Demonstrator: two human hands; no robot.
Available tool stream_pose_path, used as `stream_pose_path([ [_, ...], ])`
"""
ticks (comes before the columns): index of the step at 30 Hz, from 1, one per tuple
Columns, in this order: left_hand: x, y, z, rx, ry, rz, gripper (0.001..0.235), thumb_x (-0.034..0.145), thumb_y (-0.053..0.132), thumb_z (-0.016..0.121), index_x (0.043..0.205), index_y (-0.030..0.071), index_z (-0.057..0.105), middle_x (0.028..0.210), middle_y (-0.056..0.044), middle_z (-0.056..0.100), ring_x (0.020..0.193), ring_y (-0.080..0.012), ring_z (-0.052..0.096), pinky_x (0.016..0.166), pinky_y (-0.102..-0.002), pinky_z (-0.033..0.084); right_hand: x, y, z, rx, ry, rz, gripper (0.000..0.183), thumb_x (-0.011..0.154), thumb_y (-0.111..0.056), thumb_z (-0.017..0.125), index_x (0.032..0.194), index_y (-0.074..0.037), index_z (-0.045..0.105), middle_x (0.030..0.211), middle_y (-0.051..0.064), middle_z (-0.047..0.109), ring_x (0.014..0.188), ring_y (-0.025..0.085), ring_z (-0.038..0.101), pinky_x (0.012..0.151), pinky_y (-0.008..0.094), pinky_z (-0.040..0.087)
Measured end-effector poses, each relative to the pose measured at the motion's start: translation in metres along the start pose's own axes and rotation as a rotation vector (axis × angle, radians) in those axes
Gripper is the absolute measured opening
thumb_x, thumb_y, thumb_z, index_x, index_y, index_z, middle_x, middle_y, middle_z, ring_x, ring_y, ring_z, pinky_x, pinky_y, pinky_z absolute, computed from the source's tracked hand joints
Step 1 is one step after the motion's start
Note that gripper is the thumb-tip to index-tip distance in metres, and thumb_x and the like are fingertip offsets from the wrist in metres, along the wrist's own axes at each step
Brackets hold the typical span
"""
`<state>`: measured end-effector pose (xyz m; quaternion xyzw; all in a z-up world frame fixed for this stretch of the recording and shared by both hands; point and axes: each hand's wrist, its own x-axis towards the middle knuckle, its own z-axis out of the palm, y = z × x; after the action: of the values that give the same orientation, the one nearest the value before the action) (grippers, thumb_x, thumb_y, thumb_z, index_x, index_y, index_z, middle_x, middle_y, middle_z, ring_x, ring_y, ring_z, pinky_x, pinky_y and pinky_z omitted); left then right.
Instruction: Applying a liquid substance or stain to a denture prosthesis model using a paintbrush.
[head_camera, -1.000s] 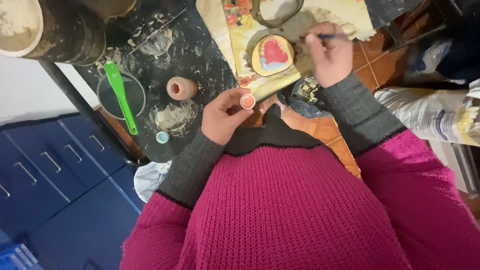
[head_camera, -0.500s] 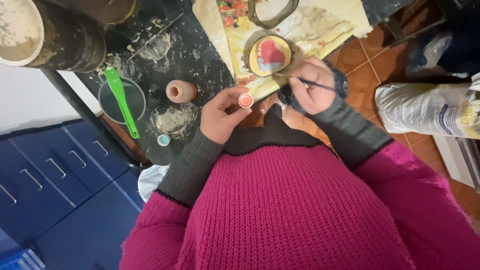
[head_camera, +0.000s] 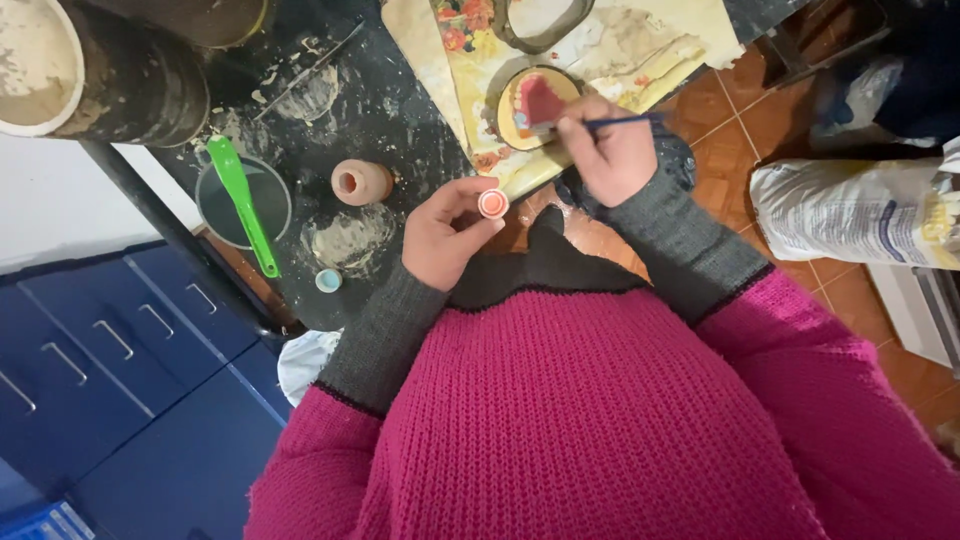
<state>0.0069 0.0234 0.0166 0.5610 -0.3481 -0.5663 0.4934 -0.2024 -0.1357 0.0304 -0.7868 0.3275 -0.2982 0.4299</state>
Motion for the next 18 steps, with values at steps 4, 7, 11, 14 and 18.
stream_pose_path([
  [4, 0.001, 0.000, -0.001, -0.007, -0.005, 0.009, 0.038, 0.093, 0.002, 0.073, 0.129, 0.003, 0.065, 0.109, -0.001, 0.074, 0.098, -0.0051, 0.064, 0.087, -0.022, 0.052, 0.000, 0.006, -0.004, -0.164, 0.093, 0.034, 0.011, 0.108, -0.006, 0.059, 0.101, 0.001, 0.064, 0.086, 0.012, 0.066, 0.074, 0.020, 0.063, 0.071, 0.032, 0.052],
  [7, 0.001, -0.004, 0.002, -0.025, -0.014, -0.004, 0.037, 0.093, 0.002, 0.074, 0.129, 0.003, 0.064, 0.109, 0.000, 0.073, 0.098, -0.0048, 0.064, 0.086, -0.022, 0.052, 0.000, 0.003, -0.006, -0.066, 0.092, -0.037, 0.012, 0.110, -0.006, 0.057, 0.103, 0.001, 0.062, 0.090, 0.012, 0.066, 0.080, 0.021, 0.065, 0.076, 0.033, 0.053],
  [11, 0.003, -0.004, 0.001, -0.029, -0.014, 0.011, 0.038, 0.092, 0.001, 0.074, 0.129, 0.003, 0.064, 0.109, 0.000, 0.073, 0.098, -0.0050, 0.065, 0.086, -0.022, 0.052, 0.005, -0.002, -0.010, -0.139, 0.064, 0.017, 0.010, 0.107, -0.005, 0.060, 0.103, 0.002, 0.064, 0.084, 0.014, 0.063, 0.073, 0.022, 0.061, 0.069, 0.035, 0.050],
  [14, 0.003, -0.005, 0.003, -0.036, -0.018, 0.028, 0.038, 0.092, 0.000, 0.074, 0.128, 0.003, 0.064, 0.109, 0.000, 0.072, 0.100, -0.0057, 0.065, 0.087, -0.022, 0.052, 0.003, 0.001, -0.013, -0.143, 0.062, -0.017, 0.009, 0.107, -0.004, 0.059, 0.101, 0.002, 0.063, 0.083, 0.014, 0.062, 0.074, 0.022, 0.060, 0.070, 0.035, 0.049],
  [18, 0.002, -0.004, 0.004, -0.006, -0.013, 0.014, 0.038, 0.091, -0.001, 0.074, 0.128, 0.002, 0.064, 0.109, -0.001, 0.073, 0.099, -0.0059, 0.065, 0.085, -0.022, 0.052, 0.003, 0.025, -0.019, 0.100, -0.034, 0.140, 0.010, 0.106, -0.004, 0.057, 0.100, 0.001, 0.062, 0.090, 0.008, 0.067, 0.078, 0.014, 0.065, 0.073, 0.028, 0.055],
])
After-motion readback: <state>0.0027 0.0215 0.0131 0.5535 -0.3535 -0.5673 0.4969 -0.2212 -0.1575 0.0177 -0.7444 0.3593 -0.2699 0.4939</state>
